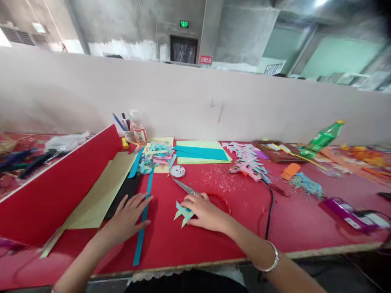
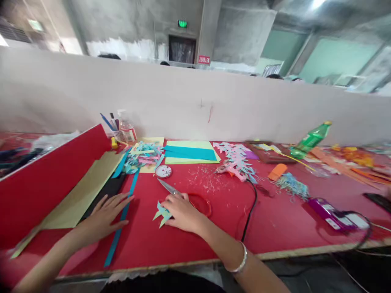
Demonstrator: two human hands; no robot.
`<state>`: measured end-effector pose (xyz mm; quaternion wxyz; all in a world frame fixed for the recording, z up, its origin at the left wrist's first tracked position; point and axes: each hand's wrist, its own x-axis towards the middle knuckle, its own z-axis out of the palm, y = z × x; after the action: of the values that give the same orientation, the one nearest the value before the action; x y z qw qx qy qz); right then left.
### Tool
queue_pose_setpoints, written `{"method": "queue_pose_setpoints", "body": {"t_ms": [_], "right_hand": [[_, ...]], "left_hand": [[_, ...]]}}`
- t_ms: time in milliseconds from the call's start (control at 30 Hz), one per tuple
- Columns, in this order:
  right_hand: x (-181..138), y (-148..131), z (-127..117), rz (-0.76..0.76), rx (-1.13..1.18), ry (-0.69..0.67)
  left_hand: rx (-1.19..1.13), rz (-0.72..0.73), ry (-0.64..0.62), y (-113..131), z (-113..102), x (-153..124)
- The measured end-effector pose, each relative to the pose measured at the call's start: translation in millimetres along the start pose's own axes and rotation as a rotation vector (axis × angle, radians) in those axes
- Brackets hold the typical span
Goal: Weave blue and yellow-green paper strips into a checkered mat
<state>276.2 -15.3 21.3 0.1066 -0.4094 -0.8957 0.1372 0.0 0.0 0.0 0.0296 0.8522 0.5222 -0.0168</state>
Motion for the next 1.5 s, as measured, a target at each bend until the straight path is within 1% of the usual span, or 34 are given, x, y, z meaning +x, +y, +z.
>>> {"method": "queue_pose_setpoints", "body": {"t_ms": [133,300,433,567,600,667,733,800,933,1033,1100,1200,1400,1433,1500], "right_hand": [[5.1,-4.4,-7.9,0.007,0.013,0.028],[8.6,9.3,-12.5,0.09,0.053,0.164],[8.9,22.9,-9.9,0.073,0.064,0.17],[8.0,23.5,-10.8,0.08,0.084,0.237],[7.8,22.0,-11.3,0.068,0.094,0.231],[7.8,18.5,-10.6,0.015,0.11,0.167],[8.9,15.3,-6.9,-0.04,0.097,0.081],[11.1,12.8,-1.1,-0.05,0.047,0.043],[17.9,8.8,6.4,-0.067,-0.121,0.08],[24.3,6.4,4.1,-0.092,-0.251,0.11],[29.0,6.0,1.4,-0.091,-0.279,0.102],[34.7,7.0,0.1,-0.066,-0.214,0.078],[37.9,10.4,-0.3,-0.004,0.079,0.084],[38.0,11.3,-1.7,-0.009,0.12,0.081],[38.7,13.2,-5.0,-0.068,0.152,0.016]], "left_hand": [[-0.058,0.102,0.051,8.6,-1.6,2.7],[-0.147,0.16,0.104,18.4,-6.3,11.4],[-0.249,0.221,0.106,28.2,-12.2,26.2],[-0.39,0.275,0.118,32.1,-12.0,47.6],[-0.411,0.276,0.126,31.0,-9.9,52.4],[-0.426,0.27,0.148,27.1,-3.7,59.1],[-0.423,0.262,0.158,22.7,2.8,61.3],[-0.422,0.269,0.157,20.5,7.0,59.9],[-0.426,0.331,0.144,24.5,7.3,54.2],[-0.412,0.339,0.154,30.3,5.7,53.6],[-0.397,0.332,0.169,33.7,4.9,55.3],[-0.356,0.324,0.181,37.8,3.4,58.4],[-0.289,0.385,0.201,41.4,2.0,61.0],[-0.296,0.392,0.201,41.3,2.3,61.3],[-0.318,0.404,0.189,40.6,2.5,61.6]]}}
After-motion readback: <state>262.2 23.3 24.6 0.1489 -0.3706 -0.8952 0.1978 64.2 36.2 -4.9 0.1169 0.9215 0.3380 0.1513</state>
